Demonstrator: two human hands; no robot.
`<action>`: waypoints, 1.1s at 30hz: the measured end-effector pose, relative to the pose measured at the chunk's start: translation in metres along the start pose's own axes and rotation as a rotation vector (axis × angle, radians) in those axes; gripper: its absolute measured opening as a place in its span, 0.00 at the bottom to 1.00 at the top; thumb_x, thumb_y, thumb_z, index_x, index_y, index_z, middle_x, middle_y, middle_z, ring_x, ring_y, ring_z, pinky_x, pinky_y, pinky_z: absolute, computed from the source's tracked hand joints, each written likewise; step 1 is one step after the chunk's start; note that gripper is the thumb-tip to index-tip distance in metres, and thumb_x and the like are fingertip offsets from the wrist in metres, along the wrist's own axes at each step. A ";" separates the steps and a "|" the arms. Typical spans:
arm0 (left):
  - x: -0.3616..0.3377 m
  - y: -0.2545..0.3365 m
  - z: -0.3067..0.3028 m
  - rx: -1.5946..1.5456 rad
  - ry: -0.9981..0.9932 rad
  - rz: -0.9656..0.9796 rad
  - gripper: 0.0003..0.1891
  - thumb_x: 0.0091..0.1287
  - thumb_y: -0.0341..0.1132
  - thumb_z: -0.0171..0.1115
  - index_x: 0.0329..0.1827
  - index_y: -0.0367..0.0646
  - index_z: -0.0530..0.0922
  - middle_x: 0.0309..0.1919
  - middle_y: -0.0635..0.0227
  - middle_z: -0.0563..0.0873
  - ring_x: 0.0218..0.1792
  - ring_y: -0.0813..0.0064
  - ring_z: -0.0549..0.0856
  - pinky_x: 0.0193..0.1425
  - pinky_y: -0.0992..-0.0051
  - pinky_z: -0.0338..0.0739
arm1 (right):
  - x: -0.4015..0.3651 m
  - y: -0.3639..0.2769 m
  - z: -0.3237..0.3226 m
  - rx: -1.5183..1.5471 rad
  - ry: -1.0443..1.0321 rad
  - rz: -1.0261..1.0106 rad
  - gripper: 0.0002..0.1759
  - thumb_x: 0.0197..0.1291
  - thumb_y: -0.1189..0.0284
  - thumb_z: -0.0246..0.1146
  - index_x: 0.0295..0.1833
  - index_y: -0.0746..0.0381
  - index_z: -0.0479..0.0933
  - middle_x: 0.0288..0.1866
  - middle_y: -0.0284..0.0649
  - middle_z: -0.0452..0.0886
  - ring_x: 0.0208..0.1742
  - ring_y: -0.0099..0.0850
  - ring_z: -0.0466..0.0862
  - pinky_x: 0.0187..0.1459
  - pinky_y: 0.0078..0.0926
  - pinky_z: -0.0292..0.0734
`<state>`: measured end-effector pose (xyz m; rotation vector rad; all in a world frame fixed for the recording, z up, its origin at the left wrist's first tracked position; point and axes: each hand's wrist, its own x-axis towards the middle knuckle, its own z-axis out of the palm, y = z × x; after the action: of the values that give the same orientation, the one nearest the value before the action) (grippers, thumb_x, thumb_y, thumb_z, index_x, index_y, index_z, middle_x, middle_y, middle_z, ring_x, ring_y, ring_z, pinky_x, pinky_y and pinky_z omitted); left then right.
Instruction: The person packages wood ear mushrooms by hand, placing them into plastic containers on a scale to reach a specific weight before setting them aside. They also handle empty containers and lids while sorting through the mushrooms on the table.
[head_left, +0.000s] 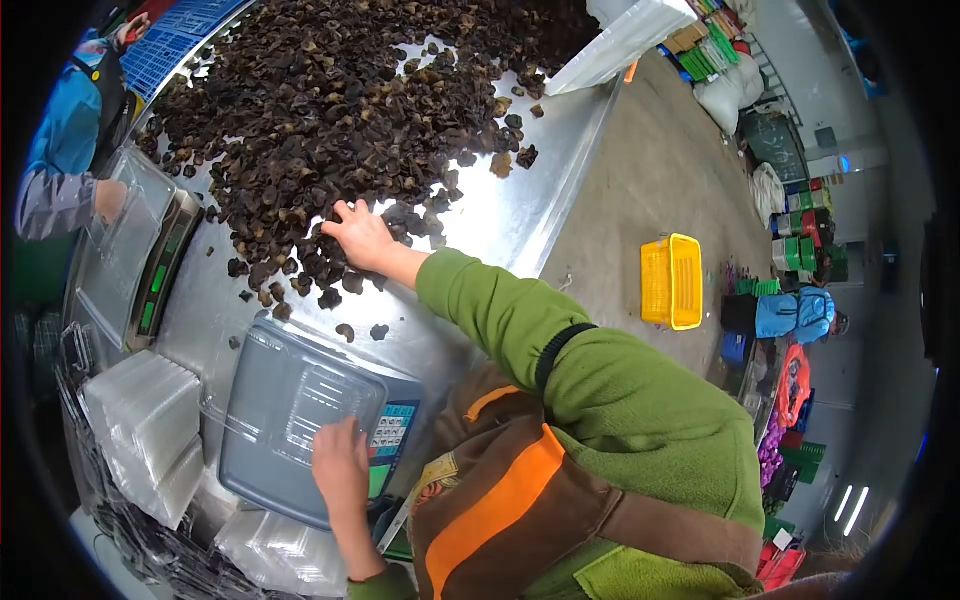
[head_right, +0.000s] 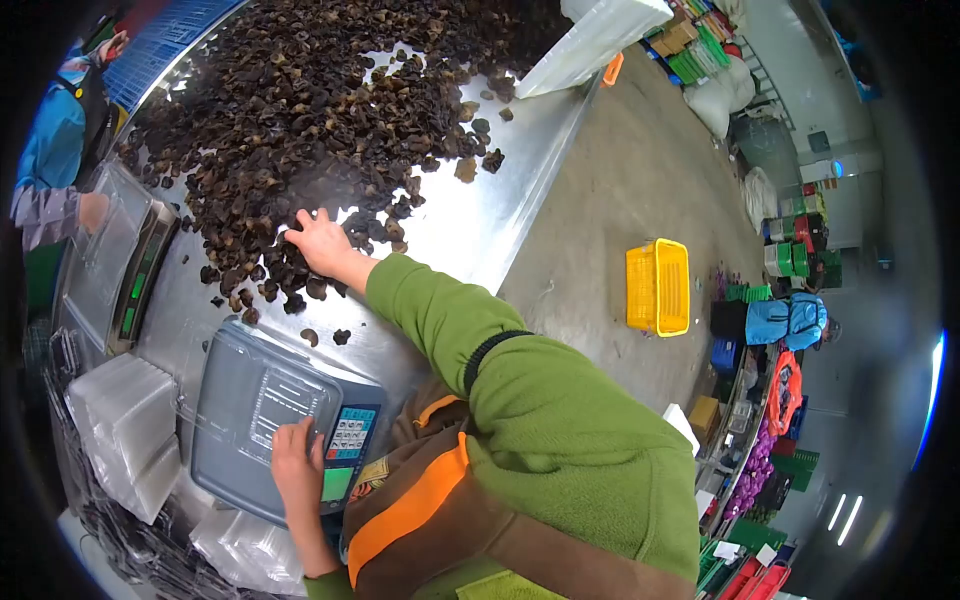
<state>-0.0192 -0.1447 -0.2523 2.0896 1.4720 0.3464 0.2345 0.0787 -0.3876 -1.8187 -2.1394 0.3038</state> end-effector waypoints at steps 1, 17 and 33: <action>0.000 0.003 -0.007 -0.013 -0.047 0.033 0.17 0.54 0.27 0.71 0.48 0.39 0.80 0.39 0.60 0.82 0.43 0.55 0.80 0.49 0.61 0.75 | -0.006 0.003 0.000 0.043 0.012 0.019 0.20 0.50 0.79 0.59 0.49 0.49 0.81 0.53 0.42 0.72 0.49 0.49 0.75 0.42 0.43 0.81; -0.024 -0.007 -0.021 -0.077 0.642 -0.107 0.64 0.35 0.44 0.85 0.76 0.39 0.53 0.73 0.49 0.60 0.72 0.48 0.61 0.74 0.55 0.57 | -0.068 -0.116 -0.105 0.969 -0.223 -0.245 0.27 0.43 0.74 0.74 0.52 0.61 0.77 0.45 0.38 0.81 0.46 0.31 0.83 0.48 0.30 0.80; -0.005 -0.012 0.008 -0.097 0.729 -0.188 0.37 0.50 0.33 0.79 0.65 0.39 0.72 0.63 0.55 0.73 0.68 0.53 0.70 0.71 0.58 0.63 | -0.085 -0.043 -0.033 0.562 0.093 -0.034 0.31 0.46 0.65 0.75 0.57 0.60 0.74 0.61 0.46 0.70 0.64 0.44 0.72 0.61 0.42 0.72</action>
<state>-0.0266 -0.1484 -0.2655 1.8022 1.9778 1.1668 0.2195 -0.0140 -0.3498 -1.4372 -1.7798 0.7143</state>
